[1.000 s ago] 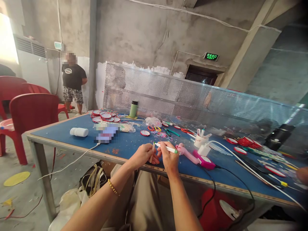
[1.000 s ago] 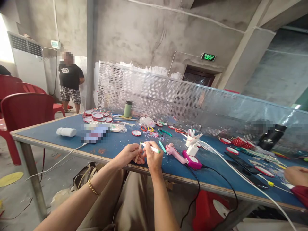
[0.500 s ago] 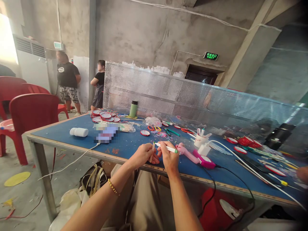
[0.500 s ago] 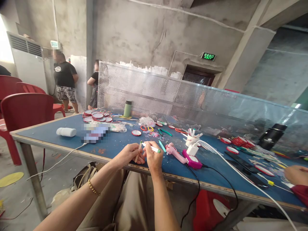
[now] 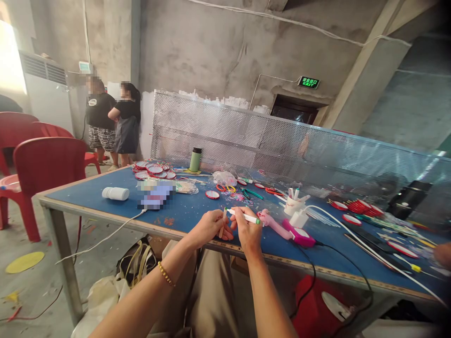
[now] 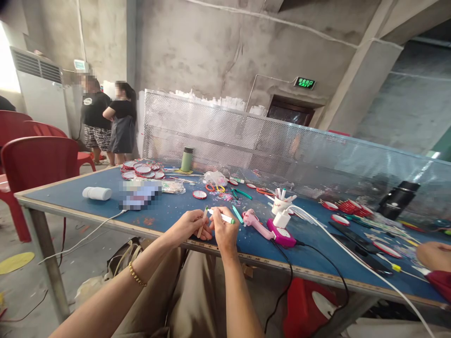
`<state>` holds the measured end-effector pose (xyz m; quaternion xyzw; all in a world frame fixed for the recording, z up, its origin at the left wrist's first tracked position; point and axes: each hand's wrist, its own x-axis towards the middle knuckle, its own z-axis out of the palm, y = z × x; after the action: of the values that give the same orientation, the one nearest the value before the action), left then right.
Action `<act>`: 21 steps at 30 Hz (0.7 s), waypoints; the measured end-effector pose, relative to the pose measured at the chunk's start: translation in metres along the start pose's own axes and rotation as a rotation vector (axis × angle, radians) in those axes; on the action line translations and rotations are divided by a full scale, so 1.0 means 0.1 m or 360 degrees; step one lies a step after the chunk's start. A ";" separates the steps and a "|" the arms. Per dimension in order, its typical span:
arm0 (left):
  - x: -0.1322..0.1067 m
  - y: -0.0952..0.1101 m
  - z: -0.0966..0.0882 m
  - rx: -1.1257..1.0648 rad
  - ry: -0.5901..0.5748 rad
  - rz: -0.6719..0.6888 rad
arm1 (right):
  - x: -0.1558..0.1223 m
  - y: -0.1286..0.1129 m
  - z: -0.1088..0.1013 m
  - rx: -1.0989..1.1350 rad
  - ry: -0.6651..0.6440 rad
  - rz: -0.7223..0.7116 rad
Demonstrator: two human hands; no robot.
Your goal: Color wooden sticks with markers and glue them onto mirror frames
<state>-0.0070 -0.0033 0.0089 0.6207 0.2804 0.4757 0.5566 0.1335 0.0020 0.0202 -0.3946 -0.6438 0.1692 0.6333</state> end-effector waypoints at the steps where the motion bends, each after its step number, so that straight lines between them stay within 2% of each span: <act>1: 0.00 0.00 0.00 0.0000 0.0000 0.0002 | 0.00 0.00 0.00 -0.0004 -0.0002 -0.0003; 21: -0.02 0.02 0.00 -0.0004 -0.0012 -0.0010 | 0.00 -0.01 0.01 0.0018 0.0047 0.0031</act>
<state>-0.0078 -0.0053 0.0101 0.6208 0.2797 0.4720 0.5600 0.1324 0.0015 0.0209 -0.3997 -0.6296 0.1731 0.6433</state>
